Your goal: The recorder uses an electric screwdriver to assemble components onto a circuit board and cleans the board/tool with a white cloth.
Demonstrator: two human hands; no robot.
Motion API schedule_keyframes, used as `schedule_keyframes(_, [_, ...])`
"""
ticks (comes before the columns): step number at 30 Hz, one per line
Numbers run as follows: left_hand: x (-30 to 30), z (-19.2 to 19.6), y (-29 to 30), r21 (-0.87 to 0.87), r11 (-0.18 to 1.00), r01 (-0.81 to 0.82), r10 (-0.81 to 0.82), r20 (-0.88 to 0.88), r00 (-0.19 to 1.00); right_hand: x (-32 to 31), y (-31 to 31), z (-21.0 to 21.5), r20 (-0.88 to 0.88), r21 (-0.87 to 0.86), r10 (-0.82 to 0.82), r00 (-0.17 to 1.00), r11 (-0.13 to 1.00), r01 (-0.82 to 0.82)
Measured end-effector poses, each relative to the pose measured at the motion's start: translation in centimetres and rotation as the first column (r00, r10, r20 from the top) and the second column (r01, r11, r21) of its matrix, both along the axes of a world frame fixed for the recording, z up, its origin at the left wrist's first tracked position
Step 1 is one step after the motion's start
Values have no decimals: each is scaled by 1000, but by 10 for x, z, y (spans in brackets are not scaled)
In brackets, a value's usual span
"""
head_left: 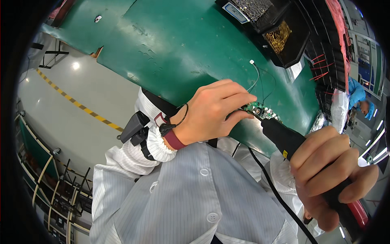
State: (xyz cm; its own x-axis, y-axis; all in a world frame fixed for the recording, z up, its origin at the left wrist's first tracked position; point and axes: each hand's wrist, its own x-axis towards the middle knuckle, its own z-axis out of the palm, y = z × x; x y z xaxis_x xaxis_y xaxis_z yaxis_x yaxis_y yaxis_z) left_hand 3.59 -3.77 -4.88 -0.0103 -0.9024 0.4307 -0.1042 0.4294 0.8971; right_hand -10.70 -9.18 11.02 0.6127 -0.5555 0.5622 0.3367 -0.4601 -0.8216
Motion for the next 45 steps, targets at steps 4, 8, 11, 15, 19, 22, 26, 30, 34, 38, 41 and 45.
schedule_keyframes(4, [1,3,-3,-4,1000,22,-22,-4,1000,0,0,5,-24,-12,15,1000,1000,-16])
schedule_keyframes(8, [4,-1,0,10,999,34,-34,8,999,-4,-1,9,43,-27,22,999,999,-21])
schedule_keyframes(11, [4,-1,0,24,999,40,-40,9,999,1,-3,5,51,-59,-9,999,998,12])
schedule_keyframes(15, [3,2,-2,23,999,41,-40,-8,999,-5,-3,8,26,-48,-22,999,999,24])
schedule_keyframes(19, [3,1,-1,26,999,37,-37,-10,999,-7,-7,3,9,-56,22,1000,998,-21])
schedule_keyframes(22, [4,-1,0,33,999,31,-31,-4,1000,-9,-6,3,-13,-66,13,1000,998,-14])
schedule_keyframes(26, [1,4,-5,13,998,59,-58,-18,998,-7,-4,6,5,-48,-21,1000,999,21])
schedule_keyframes(30, [4,-1,0,26,999,37,-37,-11,999,-6,-4,0,26,-44,19,999,999,-18])
schedule_keyframes(34, [4,0,0,28,999,39,-38,-6,999,-5,-4,0,39,-38,2,999,999,-1])
schedule_keyframes(38, [0,3,-4,10,999,53,-52,-29,998,-10,-5,10,-25,-62,-3,1000,998,2])
schedule_keyframes(41, [4,1,2,33,999,16,-16,-4,1000,-5,-19,-1,27,-29,218,976,976,-217])
schedule_keyframes(45, [3,5,-1,17,999,33,-33,-8,999,-12,-31,12,-54,72,355,933,933,-351])
